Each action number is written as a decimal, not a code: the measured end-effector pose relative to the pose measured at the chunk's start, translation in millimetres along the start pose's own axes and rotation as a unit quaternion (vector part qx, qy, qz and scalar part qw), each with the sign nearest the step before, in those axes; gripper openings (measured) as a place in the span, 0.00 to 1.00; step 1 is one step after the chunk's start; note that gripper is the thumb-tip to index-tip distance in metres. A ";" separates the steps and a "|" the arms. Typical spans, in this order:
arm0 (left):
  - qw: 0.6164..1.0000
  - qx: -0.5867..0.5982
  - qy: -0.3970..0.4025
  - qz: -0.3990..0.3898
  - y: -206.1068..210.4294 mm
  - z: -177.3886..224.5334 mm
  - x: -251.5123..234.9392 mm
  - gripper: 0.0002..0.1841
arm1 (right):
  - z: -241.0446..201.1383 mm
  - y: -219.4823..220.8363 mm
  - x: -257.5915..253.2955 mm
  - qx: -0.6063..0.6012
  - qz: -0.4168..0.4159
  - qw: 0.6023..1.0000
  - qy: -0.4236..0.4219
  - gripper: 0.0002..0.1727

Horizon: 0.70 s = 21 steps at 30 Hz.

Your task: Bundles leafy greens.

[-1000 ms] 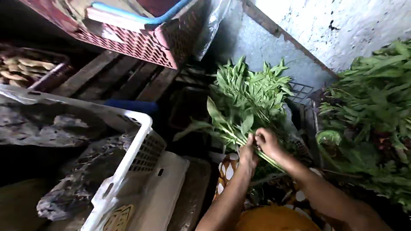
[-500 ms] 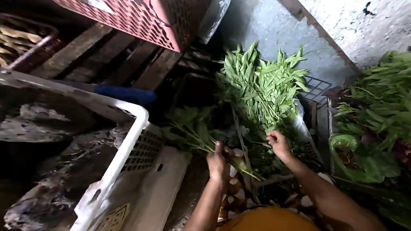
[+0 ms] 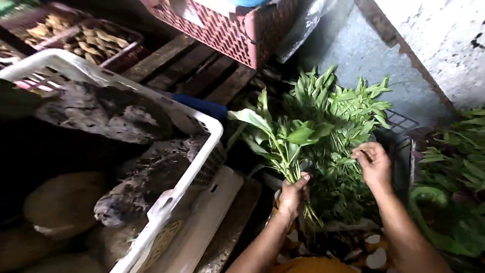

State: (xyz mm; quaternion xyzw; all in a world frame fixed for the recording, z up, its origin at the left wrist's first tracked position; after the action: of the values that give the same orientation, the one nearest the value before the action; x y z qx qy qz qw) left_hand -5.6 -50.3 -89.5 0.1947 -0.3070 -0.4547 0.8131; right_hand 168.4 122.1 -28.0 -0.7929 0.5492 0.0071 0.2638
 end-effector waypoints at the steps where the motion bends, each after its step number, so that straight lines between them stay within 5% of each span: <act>1: 1.000 0.000 0.003 -0.018 10.1 -0.3 1.7 0.05 | -2.7 -14.0 0.6 -0.068 0.031 0.997 -0.004 0.13; 6: 0.999 0.016 -0.004 -0.047 49.6 3.4 15.3 0.08 | 7.9 -38.4 23.7 -0.269 0.101 0.954 0.082 0.10; 12: 0.993 0.060 -0.105 0.009 85.9 -4.0 25.5 0.16 | -24.0 -24.7 63.8 -0.344 0.058 0.937 0.002 0.12; 17: 0.987 0.108 -0.109 0.052 92.4 -7.1 21.8 0.09 | -31.8 -11.9 99.3 -0.160 -0.095 0.982 -0.041 0.07; 21: 0.990 0.104 -0.015 0.090 80.7 -6.0 7.9 0.04 | -15.0 -36.2 90.4 0.153 -0.080 0.984 0.040 0.06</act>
State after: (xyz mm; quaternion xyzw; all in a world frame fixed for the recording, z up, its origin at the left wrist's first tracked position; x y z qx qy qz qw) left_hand 51.6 -15.6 -43.3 0.2429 -0.3815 -0.3484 0.8210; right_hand 231.8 46.6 -27.4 -0.7844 0.4887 -0.1294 0.3593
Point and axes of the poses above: each hand's wrist, its own x-axis away from the middle knuckle, its own y-axis out of the palm, z = x × y, the point moved 2 cm from there along -x, towards the middle knuckle, and after that the axes turned 1 degree about -x, right-handed, at the moved point
